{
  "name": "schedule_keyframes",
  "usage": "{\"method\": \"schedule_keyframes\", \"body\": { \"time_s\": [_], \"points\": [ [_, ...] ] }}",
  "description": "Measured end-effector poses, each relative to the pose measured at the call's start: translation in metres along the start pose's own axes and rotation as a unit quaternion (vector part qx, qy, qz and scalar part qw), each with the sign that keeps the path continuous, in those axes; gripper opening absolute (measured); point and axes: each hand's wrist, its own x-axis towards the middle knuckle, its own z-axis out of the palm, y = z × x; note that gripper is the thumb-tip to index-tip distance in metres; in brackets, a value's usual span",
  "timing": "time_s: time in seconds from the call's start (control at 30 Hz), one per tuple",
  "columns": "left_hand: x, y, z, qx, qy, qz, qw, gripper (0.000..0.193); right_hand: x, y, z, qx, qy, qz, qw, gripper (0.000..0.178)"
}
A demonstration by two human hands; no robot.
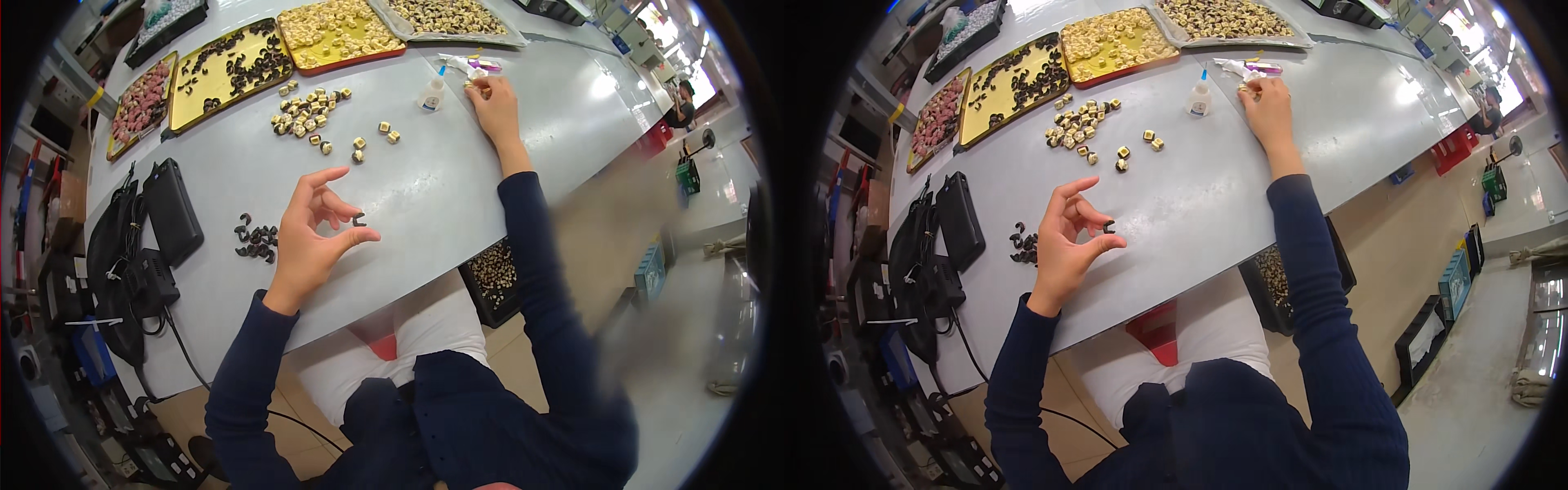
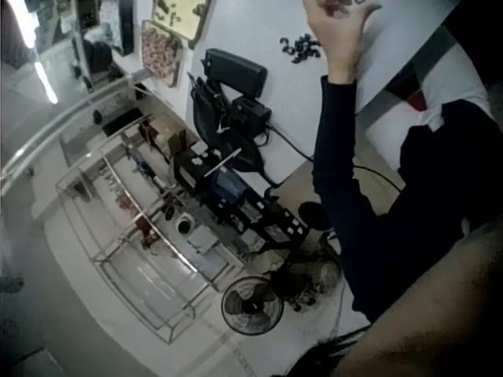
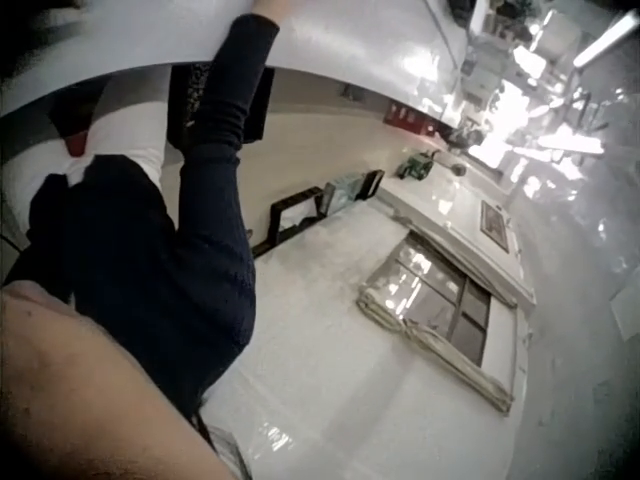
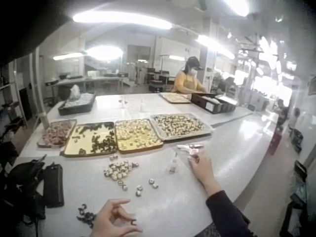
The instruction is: Applying glue to small black components and assembling them into gold housings on a factory workbench.
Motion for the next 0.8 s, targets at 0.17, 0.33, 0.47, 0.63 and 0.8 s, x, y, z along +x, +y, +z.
{"method": "schedule_keyframes", "body": {
  "time_s": [0.17,0.33,0.47,0.63,0.8],
  "points": [
    [-0.002,0.004,-0.003,-0.001,0.009,-0.018,1.000,0.071,0.005,-0.009,0.002,-0.010,-0.056,0.028,0.998,0.017],
    [-0.002,0.004,-0.007,0.020,0.032,0.001,0.999,0.069,0.016,-0.024,-0.020,0.234,-0.048,0.158,0.958,0.016],
    [0.000,0.005,-0.009,0.037,0.056,0.025,0.997,0.067,0.023,-0.066,-0.046,0.517,-0.063,0.159,0.839,0.019],
    [-0.003,0.000,-0.014,0.065,0.095,0.005,0.993,0.062,-0.006,-0.142,-0.050,0.644,-0.171,0.092,0.740,0.014],
    [0.002,-0.008,-0.008,0.113,0.149,0.085,0.979,0.055,-0.041,-0.173,-0.043,0.655,-0.367,0.061,0.658,0.013]
  ]
}}
